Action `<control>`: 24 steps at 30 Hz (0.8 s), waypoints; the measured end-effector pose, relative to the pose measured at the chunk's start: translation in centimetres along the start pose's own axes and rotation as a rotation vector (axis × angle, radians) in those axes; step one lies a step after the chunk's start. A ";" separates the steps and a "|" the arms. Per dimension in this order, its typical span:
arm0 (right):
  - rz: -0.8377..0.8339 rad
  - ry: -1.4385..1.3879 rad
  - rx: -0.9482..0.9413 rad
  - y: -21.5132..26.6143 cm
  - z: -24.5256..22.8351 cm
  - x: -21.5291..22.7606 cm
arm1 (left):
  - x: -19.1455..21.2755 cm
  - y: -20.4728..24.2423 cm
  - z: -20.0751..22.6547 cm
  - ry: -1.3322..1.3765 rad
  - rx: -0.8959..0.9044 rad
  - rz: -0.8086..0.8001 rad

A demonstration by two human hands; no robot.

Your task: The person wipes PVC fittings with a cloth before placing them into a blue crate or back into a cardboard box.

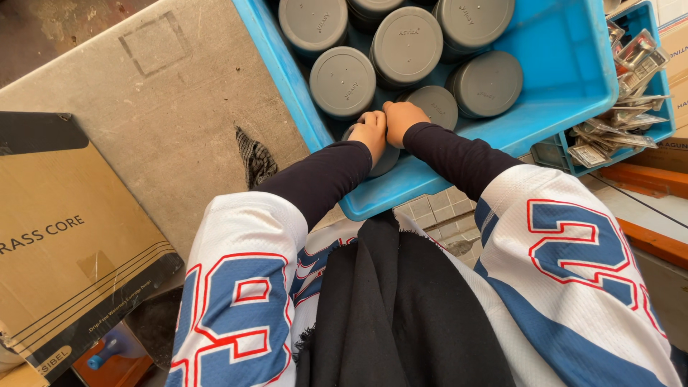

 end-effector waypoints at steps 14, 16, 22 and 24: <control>0.014 -0.005 0.018 -0.3 -0.5 0.4 | -0.1 0.2 0.0 0.067 0.035 -0.129; 0.003 -0.013 0.020 -0.3 -0.5 0.4 | 0.0 0.2 0.1 0.028 0.010 -0.100; 0.016 0.020 0.031 0.4 -1.0 1.0 | 0.1 0.1 0.1 0.025 -0.012 -0.062; 0.030 0.097 0.039 1.0 -1.5 1.6 | 0.1 0.2 -0.1 0.084 0.012 -0.072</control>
Point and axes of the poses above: each hand's wrist, its own y-axis away from the middle knuckle, its own x-axis out of the back of the hand, z = x × y, the point moved 4 cm from there along -y, towards the middle knuckle, and after that the axes turned 10 degrees about -y, right-handed, at the moved point
